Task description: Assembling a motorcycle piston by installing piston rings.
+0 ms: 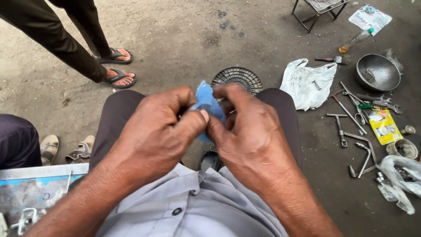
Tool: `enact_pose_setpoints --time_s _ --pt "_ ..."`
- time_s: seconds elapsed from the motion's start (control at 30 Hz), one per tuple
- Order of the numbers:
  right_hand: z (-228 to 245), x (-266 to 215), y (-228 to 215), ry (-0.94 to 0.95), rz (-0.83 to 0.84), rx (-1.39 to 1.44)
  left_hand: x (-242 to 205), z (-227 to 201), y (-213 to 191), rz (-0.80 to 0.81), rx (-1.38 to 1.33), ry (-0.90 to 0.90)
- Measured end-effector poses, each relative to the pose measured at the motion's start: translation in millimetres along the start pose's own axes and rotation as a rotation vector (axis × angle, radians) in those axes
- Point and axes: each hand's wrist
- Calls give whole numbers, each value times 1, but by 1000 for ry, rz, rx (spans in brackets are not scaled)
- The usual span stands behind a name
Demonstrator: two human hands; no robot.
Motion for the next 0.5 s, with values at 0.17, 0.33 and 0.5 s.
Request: enact_pose_setpoints --time_s 0.17,0.33,0.5 --pt "5 -3 -1 -100 -58 -103 -3 -8 8 46 25 31" --pt "-18 1 8 -168 -223 -149 -8 -7 17 -8 212 71" --pt "-29 7 -7 -277 -267 -192 -5 10 10 96 138 -139"
Point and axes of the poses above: each hand's wrist, its own x-axis towards the middle knuckle, its own y-axis out of the palm, z = x × y, and after that the axes turned 7 degrees about z, right-handed
